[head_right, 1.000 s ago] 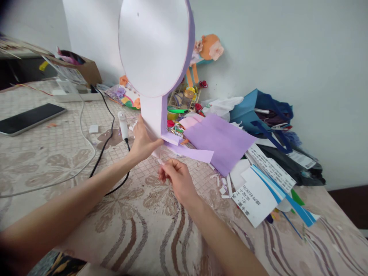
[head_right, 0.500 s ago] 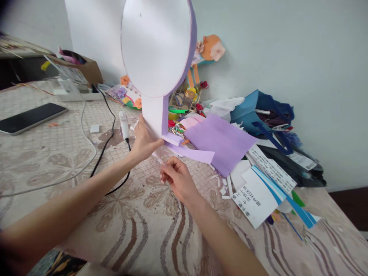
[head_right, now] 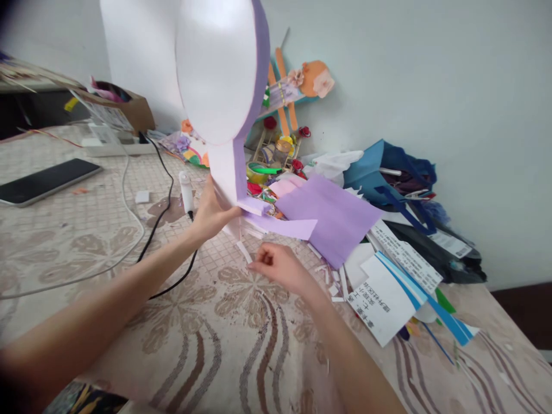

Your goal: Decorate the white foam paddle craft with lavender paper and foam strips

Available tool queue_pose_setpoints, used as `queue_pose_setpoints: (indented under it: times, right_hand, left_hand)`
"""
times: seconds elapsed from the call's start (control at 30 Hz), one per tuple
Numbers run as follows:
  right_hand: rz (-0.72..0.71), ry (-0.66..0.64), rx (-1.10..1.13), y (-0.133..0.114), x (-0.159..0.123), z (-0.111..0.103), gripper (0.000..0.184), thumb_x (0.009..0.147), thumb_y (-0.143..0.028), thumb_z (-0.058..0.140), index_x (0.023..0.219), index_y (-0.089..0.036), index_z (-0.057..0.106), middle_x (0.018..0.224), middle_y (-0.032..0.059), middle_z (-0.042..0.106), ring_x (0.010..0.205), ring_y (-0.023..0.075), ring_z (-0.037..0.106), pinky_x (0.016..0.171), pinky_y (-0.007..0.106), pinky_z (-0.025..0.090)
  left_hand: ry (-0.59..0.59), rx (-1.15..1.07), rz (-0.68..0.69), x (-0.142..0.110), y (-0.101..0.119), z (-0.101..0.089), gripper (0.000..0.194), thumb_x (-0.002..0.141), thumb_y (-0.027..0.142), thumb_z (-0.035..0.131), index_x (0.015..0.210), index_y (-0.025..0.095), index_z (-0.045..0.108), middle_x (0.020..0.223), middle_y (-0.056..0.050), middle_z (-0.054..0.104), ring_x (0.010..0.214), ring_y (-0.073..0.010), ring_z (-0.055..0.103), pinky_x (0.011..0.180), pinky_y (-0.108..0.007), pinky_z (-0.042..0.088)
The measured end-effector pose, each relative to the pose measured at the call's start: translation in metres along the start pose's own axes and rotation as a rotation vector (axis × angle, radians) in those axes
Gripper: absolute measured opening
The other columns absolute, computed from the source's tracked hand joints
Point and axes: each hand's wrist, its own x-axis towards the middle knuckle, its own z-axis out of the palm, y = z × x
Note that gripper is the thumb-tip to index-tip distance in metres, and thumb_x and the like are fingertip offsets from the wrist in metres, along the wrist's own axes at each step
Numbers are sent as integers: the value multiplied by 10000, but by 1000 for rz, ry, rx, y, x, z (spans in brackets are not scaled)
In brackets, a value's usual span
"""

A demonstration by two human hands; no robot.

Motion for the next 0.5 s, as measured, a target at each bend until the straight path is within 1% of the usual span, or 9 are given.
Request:
queue_pose_setpoints:
  times: [0.03,0.07,0.1,0.17,0.2,0.27,0.33,0.4,0.5]
  right_hand:
    - [-2,70,-34,2,0,-11,304,752,-426,764,694,-205,564,561,-47,536,502,114,487,483,236,359]
    - [-24,168,-59,4,0,-21,294,752,-426,763,713,-207,570,594,-35,556,539,130,511,513,252,388]
    - [-70,303,-79,5,0,-31,292,734,-429,778,755,-211,586,656,-19,586,593,147,538,553,270,418]
    - [-194,453,-75,4,0,-43,357,719,-432,797,947,-228,613,867,26,649,760,195,607,667,323,485]
    - [-281,487,-77,3,1,-45,416,720,-431,803,1033,-242,605,978,47,652,873,221,624,751,359,505]
    - [-468,480,-97,-2,5,-45,469,744,-422,797,1130,-265,583,1131,73,622,1083,261,597,924,427,489]
    - [-621,446,-140,-7,11,-40,444,775,-415,782,1149,-281,584,1177,80,602,1191,275,551,1022,464,447]
    - [-697,431,-181,-12,18,-35,417,797,-412,766,1153,-294,585,1175,77,602,1197,276,549,1028,474,447]
    - [-738,398,-237,-18,24,-33,419,807,-440,752,1166,-305,582,1183,75,603,1187,283,552,1024,489,445]
  left_hand:
    - [-13,-12,3,2,0,-2,938,621,292,740,1433,135,299,1449,-212,416,1382,-400,360,1187,-588,224]
    - [-30,-24,5,3,1,-4,916,620,287,738,1419,130,319,1438,-213,431,1369,-396,378,1180,-586,242]
    - [-50,-37,7,4,2,-6,896,618,280,738,1404,128,338,1426,-211,447,1356,-392,395,1172,-582,261]
    - [-99,-80,6,7,3,-10,858,610,268,738,1374,131,373,1403,-199,480,1334,-383,427,1158,-573,296]
    - [-125,-111,-1,8,4,-12,834,612,265,735,1359,137,388,1390,-188,498,1323,-376,442,1150,-568,316]
    - [-178,-186,-30,9,5,-15,778,630,265,716,1338,151,415,1356,-166,536,1297,-360,473,1124,-560,362]
    - [-226,-258,-58,11,7,-17,747,647,276,701,1334,161,430,1338,-152,558,1282,-348,493,1107,-553,391]
    - [-264,-303,-66,12,7,-19,763,649,294,707,1347,159,432,1341,-152,562,1276,-341,505,1110,-544,393]
    - [-299,-326,-50,16,6,-24,796,639,303,719,1369,163,435,1369,-152,549,1286,-340,501,1134,-544,368]
